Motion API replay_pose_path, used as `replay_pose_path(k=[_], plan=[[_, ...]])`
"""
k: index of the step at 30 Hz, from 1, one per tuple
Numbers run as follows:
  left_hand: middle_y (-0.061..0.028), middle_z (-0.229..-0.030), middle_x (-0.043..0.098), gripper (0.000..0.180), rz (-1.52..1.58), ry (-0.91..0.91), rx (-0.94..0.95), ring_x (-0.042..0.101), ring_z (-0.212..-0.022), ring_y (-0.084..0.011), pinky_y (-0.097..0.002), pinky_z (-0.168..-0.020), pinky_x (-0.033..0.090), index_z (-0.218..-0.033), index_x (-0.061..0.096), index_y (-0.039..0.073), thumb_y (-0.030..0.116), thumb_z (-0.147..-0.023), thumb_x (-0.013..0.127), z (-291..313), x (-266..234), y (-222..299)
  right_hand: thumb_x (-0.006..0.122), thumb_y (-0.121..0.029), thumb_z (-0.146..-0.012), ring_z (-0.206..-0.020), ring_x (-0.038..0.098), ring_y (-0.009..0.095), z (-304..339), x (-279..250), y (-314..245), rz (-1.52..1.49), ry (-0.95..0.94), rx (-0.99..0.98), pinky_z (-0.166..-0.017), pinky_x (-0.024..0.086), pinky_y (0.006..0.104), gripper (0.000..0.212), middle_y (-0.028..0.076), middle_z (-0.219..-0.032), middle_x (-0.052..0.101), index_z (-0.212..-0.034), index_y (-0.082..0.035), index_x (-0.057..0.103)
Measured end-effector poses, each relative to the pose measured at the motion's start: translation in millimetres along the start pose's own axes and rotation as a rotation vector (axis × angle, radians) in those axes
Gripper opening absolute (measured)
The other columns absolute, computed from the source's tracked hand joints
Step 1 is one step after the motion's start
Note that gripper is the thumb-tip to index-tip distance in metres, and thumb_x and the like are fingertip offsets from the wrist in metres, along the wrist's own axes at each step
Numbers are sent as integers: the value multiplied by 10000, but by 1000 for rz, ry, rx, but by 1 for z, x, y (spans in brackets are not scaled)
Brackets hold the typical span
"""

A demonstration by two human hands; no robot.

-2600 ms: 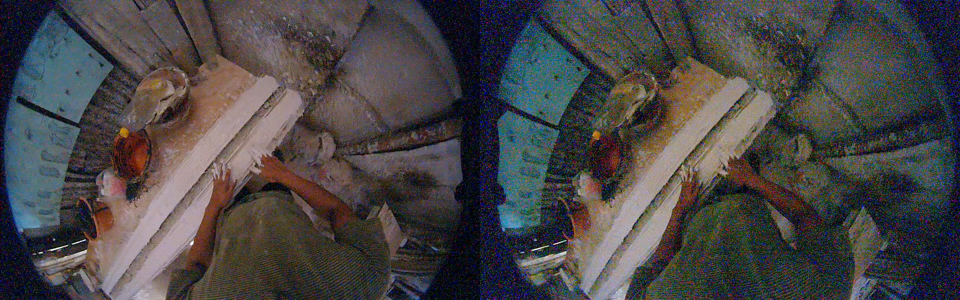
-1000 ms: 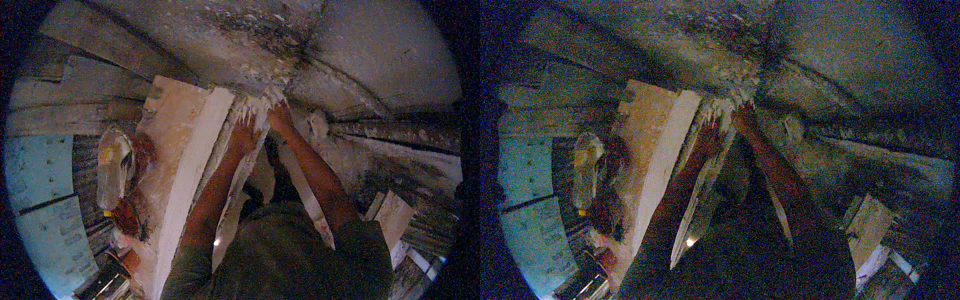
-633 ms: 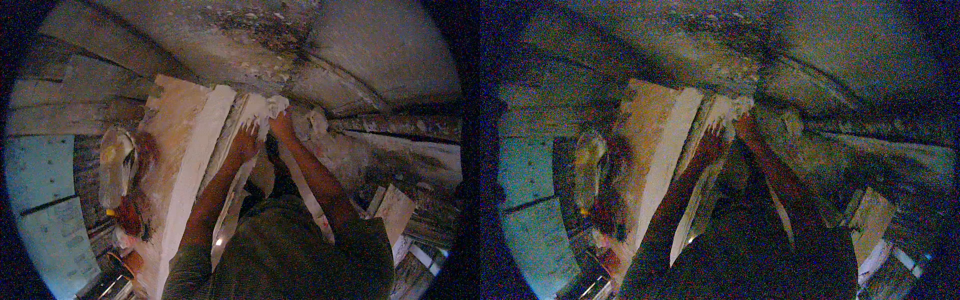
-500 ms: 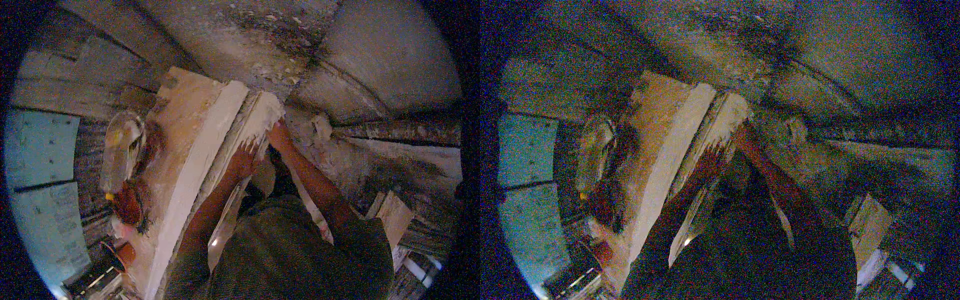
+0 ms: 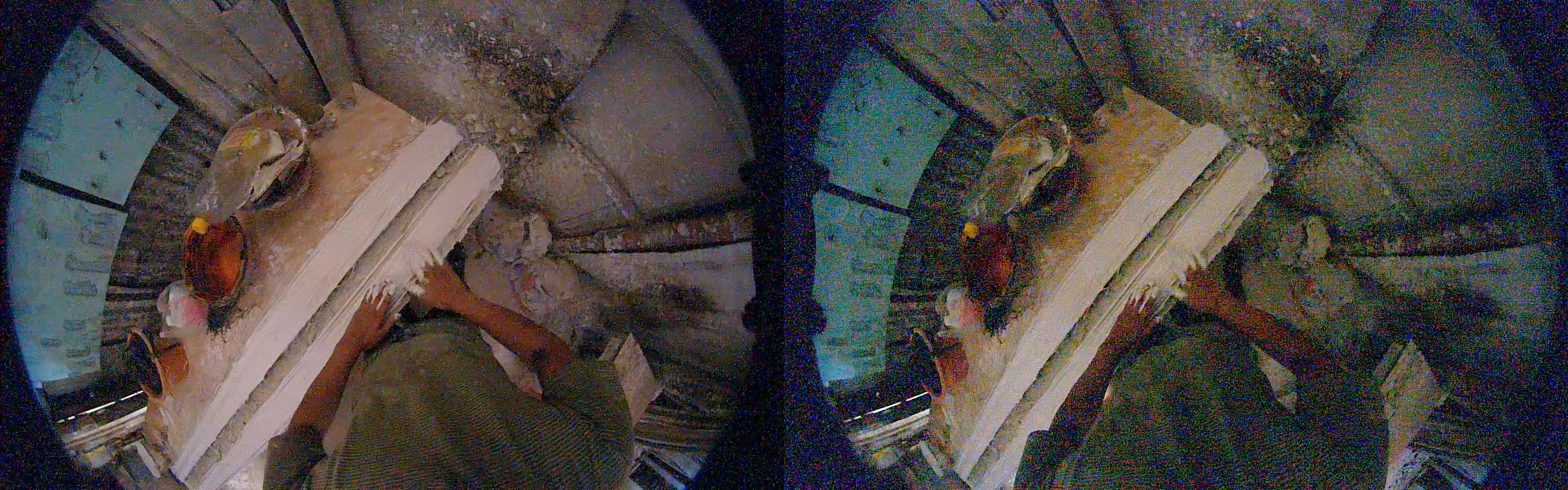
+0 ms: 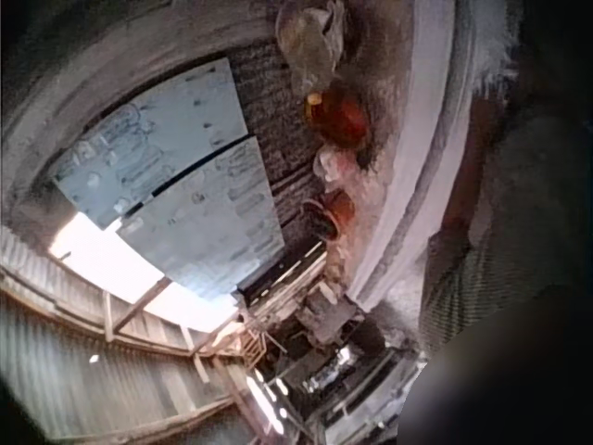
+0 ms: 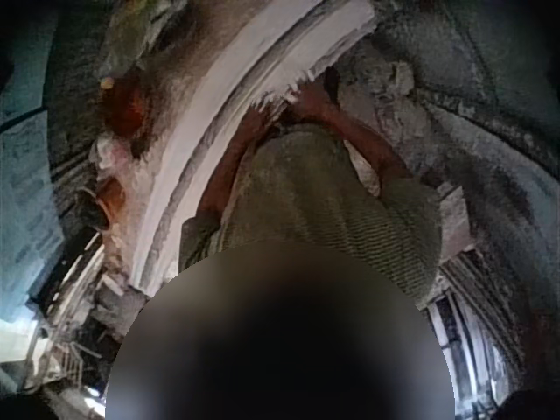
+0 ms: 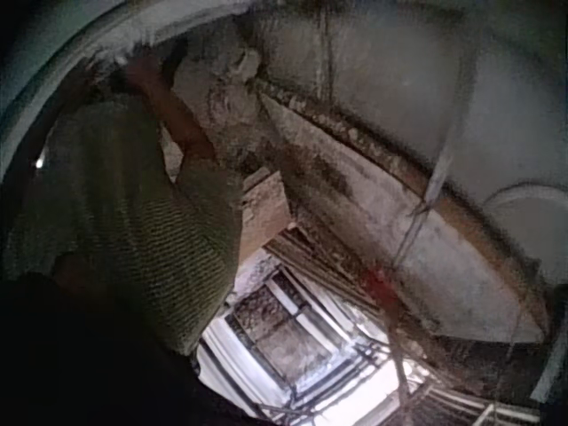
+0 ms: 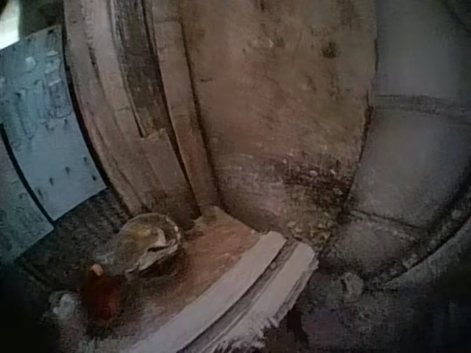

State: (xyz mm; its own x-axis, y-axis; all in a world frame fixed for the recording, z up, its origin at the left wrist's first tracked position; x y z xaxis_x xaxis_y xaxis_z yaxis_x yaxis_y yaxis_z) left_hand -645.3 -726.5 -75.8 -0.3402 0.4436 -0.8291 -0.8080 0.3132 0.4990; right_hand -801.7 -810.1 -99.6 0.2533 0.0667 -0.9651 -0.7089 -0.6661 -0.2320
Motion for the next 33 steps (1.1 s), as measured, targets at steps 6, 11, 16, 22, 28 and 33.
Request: replay_pose_path(k=[6,11,16,22,28,33], plan=[[-240,-1695,149,673,19,-16,-173,186,-1511,-556,-587,-1257,173,-1553,370,-6,410,-1044,512,29,-19,-26,571,-468,-937,-1198,591,484,17,87,137,219,-173,399,-1060,442,627,573,268,-1374,580,-1188,36,679],[-230,-1699,144,684,-22,162,-126,137,-1524,-555,-615,-1254,136,-1560,362,-5,401,-1037,533,20,-41,-18,670,-425,-849,-1050,658,460,22,72,199,-85,74,900,-991,502,601,508,287,-1221,654,-1082,24,722],[-244,-1693,152,660,201,172,7,107,-1547,-514,-633,-1249,114,-1549,391,6,408,-1045,530,1,-30,-23,661,-446,-871,-1159,601,468,-5,86,119,-101,-227,775,-994,499,592,508,267,-1309,615,-1151,-26,720],[-278,-1677,164,635,81,212,59,122,-1549,-499,-627,-1250,112,-1523,433,10,437,-1059,506,-19,-17,-27,622,-454,-906,-1183,595,475,-49,46,57,78,-37,550,-995,509,579,481,272,-1229,669,-1128,-47,752],[-275,-1681,154,638,7,134,26,117,-1553,-491,-620,-1254,111,-1539,438,43,475,-1070,445,-66,-27,-42,612,-333,-906,-1166,632,501,-95,62,51,21,-536,322,-1027,497,595,357,259,-1017,744,-961,-32,797],[-251,-1692,144,619,-120,161,-45,165,-1549,-476,-621,-1253,126,-1543,468,119,511,-1066,423,-129,-29,-50,613,-271,-883,-1075,680,473,-116,34,83,174,-192,298,-977,519,610,286,207,-1038,756,-957,-73,805]])
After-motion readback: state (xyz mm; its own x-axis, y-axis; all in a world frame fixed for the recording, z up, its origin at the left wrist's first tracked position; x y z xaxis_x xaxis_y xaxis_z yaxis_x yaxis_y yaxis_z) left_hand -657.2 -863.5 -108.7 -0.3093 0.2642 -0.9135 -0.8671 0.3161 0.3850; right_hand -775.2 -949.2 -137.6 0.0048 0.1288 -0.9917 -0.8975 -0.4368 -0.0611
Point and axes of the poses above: each hand's wrist, its own z-axis away from the middle knuckle, its own x-axis out of the palm, y = z × x, the point moved 9 cm from there along -z, towards the middle knuckle
